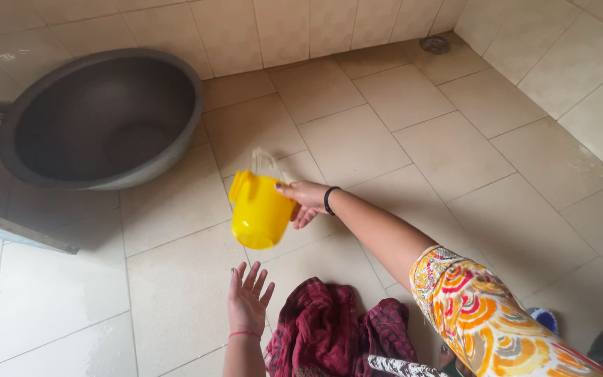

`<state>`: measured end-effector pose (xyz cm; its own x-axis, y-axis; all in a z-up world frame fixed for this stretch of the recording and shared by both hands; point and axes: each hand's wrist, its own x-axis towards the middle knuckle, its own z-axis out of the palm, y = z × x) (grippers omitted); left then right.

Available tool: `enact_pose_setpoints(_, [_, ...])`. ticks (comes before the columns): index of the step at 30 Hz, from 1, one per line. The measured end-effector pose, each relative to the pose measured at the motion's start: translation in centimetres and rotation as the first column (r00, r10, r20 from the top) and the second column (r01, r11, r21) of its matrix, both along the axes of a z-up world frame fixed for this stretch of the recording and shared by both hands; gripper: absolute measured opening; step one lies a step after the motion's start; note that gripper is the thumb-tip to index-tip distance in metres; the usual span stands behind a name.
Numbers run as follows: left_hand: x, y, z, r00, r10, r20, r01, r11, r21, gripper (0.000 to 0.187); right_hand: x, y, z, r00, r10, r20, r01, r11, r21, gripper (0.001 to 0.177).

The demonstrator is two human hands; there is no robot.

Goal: The person pours water from a yellow pitcher onto a red cloth on the floor, then rubs and wrings the cloth by hand, repeating the pouring and wringing several times.

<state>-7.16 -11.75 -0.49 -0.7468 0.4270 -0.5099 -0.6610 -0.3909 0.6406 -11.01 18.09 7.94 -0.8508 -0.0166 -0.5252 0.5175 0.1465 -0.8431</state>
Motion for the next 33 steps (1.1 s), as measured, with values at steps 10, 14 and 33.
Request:
enact_pose_setpoints(10, [3.5, 5.3, 1.0, 0.994, -0.072, 0.078, 0.069, 0.997, 0.040, 0.061, 9.5, -0.4, 3.6, 0.990, -0.124, 0.062, 0.138, 0.929, -0.343, 0.077])
enact_pose_setpoints(14, [5.1, 8.2, -1.6, 0.985, -0.167, 0.043, 0.165, 0.985, 0.055, 0.060, 17.4, 0.1, 3.2, 0.967, -0.243, 0.072, 0.253, 0.944, -0.210, 0.072])
enact_pose_setpoints(33, [17.7, 21.8, 3.9, 0.733, -0.677, -0.058, 0.626, 0.706, -0.330, 0.061, 42.2, 2.8, -0.6, 0.609, -0.709, -0.356, 0.787, 0.596, 0.158, 0.048])
